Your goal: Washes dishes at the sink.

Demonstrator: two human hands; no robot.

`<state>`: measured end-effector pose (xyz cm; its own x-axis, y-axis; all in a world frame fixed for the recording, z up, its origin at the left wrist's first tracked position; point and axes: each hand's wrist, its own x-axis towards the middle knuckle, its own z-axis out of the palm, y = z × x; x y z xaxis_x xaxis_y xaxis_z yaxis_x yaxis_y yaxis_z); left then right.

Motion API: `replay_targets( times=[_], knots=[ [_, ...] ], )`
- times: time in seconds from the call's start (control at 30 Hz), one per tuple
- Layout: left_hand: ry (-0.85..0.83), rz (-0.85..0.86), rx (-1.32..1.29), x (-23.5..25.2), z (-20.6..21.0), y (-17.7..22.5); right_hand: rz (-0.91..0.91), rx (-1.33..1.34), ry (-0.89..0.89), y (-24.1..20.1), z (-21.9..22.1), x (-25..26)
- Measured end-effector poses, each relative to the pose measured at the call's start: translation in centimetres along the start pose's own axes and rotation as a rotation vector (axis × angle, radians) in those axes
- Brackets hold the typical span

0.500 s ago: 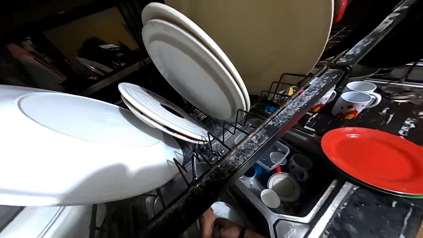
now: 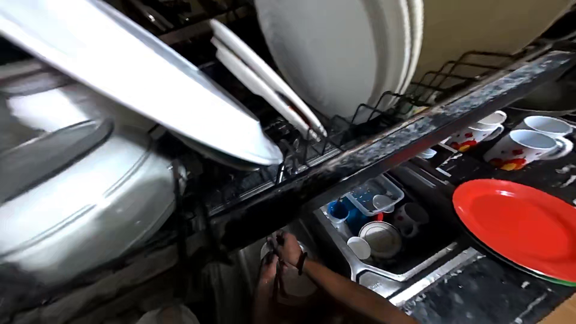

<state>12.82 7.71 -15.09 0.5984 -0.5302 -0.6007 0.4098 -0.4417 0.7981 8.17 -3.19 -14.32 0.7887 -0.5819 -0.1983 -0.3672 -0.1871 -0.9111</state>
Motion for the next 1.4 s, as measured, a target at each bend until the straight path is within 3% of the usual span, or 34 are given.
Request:
replay_targets(
  times=[0.1, 0.23, 0.4, 0.6, 0.7, 0.83, 1.0, 1.23, 1.4],
  knots=[
    [0.092, 0.084, 0.003, -0.5, -0.5, -0.2, 0.009, -0.119, -0.035, -1.1, -0.1, 0.6],
    [0.163, 0.129, 0.001, -1.1, -0.4, -0.2, -0.119, -0.273, -0.118, -1.5, 0.3, 0.0],
    [0.056, 0.237, -0.003, -2.3, -0.2, -0.8, -0.11, -0.373, -0.197, -2.4, 0.1, -0.7],
    [-0.057, 0.076, -0.313, -1.8, -0.3, -0.4, -0.199, -0.29, -0.119, -0.6, -0.8, -1.0],
    [-0.218, 0.066, -0.311, -1.5, -0.2, -0.4, -0.189, -0.343, -0.04, -1.3, -1.1, -1.5],
    [-0.264, 0.035, -0.327, -0.9, -0.1, -0.7, -0.229, -0.272, 0.042, -0.5, -1.1, -1.7],
    [-0.275, 0.03, -0.555, -0.3, -0.3, -1.2, -0.21, -0.125, -0.134, -0.6, -1.1, -0.6],
    [-0.046, 0.056, -0.274, -1.9, 1.0, 0.7, -0.167, -0.093, -0.002, -0.6, -0.6, -0.2],
    [0.124, 0.083, -0.14, -2.5, 1.3, 0.6, -0.088, 0.166, -0.09, -0.4, 0.2, -0.4]
  ],
)
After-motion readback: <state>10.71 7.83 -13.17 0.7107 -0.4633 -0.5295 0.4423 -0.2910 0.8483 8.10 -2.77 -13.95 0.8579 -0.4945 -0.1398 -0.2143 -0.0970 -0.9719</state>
